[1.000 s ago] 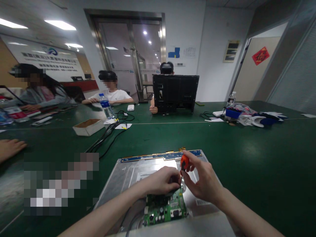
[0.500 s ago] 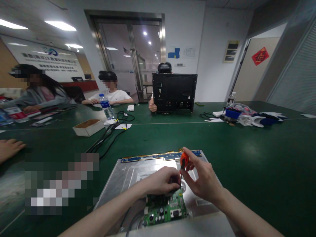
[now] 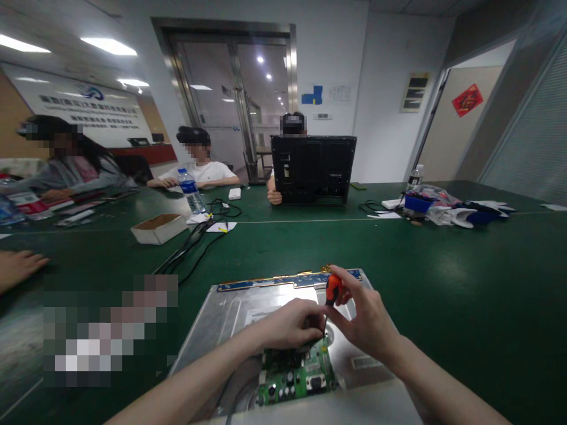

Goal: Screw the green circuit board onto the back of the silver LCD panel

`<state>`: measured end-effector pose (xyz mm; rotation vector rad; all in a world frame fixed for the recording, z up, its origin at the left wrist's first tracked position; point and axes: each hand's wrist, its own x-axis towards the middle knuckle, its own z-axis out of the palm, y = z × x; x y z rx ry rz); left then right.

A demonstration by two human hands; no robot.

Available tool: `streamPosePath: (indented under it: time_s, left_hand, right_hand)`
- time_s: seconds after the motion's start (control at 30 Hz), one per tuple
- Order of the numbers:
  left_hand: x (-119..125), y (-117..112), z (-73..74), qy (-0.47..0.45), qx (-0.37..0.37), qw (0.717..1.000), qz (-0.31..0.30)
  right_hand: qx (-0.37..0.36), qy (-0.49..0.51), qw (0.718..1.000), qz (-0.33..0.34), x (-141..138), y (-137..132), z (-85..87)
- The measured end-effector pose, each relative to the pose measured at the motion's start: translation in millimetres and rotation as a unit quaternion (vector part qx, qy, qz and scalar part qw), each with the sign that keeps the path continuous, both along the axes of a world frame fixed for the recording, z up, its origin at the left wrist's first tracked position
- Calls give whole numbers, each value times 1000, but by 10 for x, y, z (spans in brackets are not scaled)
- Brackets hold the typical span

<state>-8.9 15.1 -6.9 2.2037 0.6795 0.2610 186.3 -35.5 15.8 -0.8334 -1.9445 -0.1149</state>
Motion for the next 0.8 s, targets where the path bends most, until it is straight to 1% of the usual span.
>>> streamPosePath:
  time_s: [0.23,0.5,0.63,0.8]
  left_hand:
    - [-4,-23,-21,-3,1,1000,16]
    - [2,-43,23,-6,8,1000,19]
    - [5,-35,14,-4,10,1000,16]
    - [-4,-34,6,3,24,999,27]
  right_hand:
    - [-1,8,1000,16,-14,-20,4]
    - [1,1,1000,0,1,-12,-6]
    - [0,-1,1000,3,5,2,-13]
    - [-2,-8,1000,10,-10,-40,-2]
